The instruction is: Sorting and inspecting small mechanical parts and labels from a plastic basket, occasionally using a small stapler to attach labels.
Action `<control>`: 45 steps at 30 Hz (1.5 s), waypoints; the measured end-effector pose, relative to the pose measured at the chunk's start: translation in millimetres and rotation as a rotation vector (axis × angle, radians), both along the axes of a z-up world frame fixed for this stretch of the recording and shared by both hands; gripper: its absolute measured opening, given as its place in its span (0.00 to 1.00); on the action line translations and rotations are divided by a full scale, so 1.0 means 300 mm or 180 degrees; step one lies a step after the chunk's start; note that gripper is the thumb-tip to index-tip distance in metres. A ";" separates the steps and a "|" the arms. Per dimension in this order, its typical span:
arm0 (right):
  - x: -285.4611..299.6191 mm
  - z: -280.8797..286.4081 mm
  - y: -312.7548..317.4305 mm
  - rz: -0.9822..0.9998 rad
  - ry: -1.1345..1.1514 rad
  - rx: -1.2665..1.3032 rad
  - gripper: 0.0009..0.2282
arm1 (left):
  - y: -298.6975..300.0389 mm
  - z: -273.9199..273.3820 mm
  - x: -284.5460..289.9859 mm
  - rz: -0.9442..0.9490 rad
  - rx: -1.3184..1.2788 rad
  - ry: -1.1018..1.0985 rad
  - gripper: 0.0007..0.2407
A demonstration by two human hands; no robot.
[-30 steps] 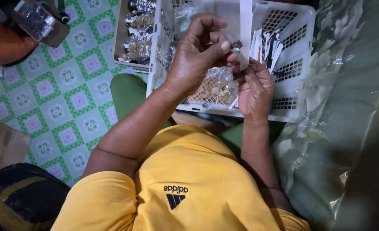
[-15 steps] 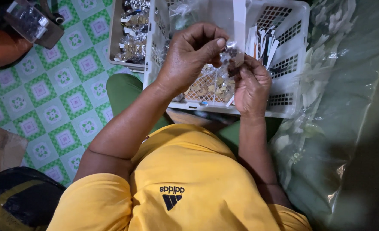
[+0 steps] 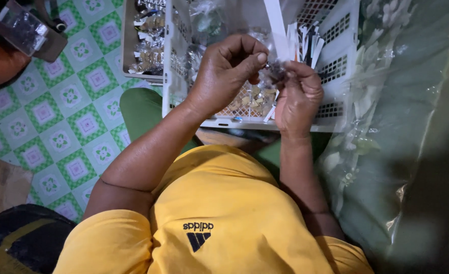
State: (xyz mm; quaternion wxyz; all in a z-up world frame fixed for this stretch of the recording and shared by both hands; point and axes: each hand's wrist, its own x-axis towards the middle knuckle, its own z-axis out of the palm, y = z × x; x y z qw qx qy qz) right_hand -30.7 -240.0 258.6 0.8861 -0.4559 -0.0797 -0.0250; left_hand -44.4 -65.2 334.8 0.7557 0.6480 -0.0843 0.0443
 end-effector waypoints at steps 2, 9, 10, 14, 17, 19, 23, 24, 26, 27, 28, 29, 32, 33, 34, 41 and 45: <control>-0.009 0.001 0.002 0.0027 -0.0092 -0.0014 0.11 | -0.013 0.000 -0.001 0.0002 0.0101 0.0005 0.02; -0.032 0.060 0.008 0.0210 -0.0052 0.0256 0.10 | -0.039 0.000 -0.003 0.0189 0.0759 -0.0267 0.01; -0.031 0.059 0.007 0.0204 -0.0047 0.0255 0.10 | -0.041 -0.001 -0.003 0.0183 0.0758 -0.0263 0.01; -0.032 0.066 0.012 -0.0047 -0.0047 -0.0070 0.03 | -0.042 0.007 -0.003 0.0227 0.0936 -0.0419 0.02; -0.034 0.067 0.011 -0.0101 0.0062 -0.0137 0.03 | -0.040 0.011 -0.004 0.0094 0.0778 -0.0285 0.02; -0.036 0.070 0.009 -0.0093 0.0071 -0.0124 0.03 | -0.036 0.006 -0.004 0.0026 0.0682 -0.0196 0.02; -0.033 0.069 0.004 -0.0009 0.0022 -0.0209 0.02 | -0.026 -0.008 0.006 0.0001 0.0553 -0.0051 0.01; -0.033 0.064 0.003 0.0009 0.0065 -0.0210 0.03 | -0.023 -0.011 0.007 0.0002 0.0470 0.0018 0.01; -0.033 0.069 0.005 0.0003 0.0087 -0.0210 0.02 | -0.023 -0.013 0.009 -0.0010 0.0396 0.0041 0.01; -0.033 0.071 0.006 -0.0007 0.0107 -0.0210 0.02 | -0.023 -0.013 0.010 -0.0025 0.0321 0.0062 0.01; -0.032 0.071 0.006 -0.0007 0.0111 -0.0211 0.02 | -0.023 -0.014 0.010 -0.0025 0.0320 0.0065 0.01; -0.032 0.071 0.006 -0.0021 0.0089 -0.0204 0.02 | -0.023 -0.014 0.011 -0.0042 0.0235 0.0157 0.01; -0.030 0.068 0.001 -0.0059 -0.0024 -0.0313 0.02 | -0.019 -0.016 0.013 -0.0073 0.0076 0.0293 0.02; -0.029 0.066 -0.001 -0.0082 -0.0119 -0.0427 0.02 | -0.017 -0.017 0.013 -0.0086 0.0001 0.0333 0.03; -0.029 0.064 -0.004 -0.0081 -0.0118 -0.0428 0.02 | -0.016 -0.021 0.015 -0.0085 0.0000 0.0335 0.03; -0.031 0.074 -0.004 0.0100 -0.0085 -0.0473 0.04 | -0.014 -0.035 0.017 -0.0134 -0.0589 0.0445 0.04; -0.038 0.097 -0.005 0.0174 -0.0183 -0.0672 0.03 | -0.010 -0.052 0.020 -0.0211 -0.1004 0.0603 0.04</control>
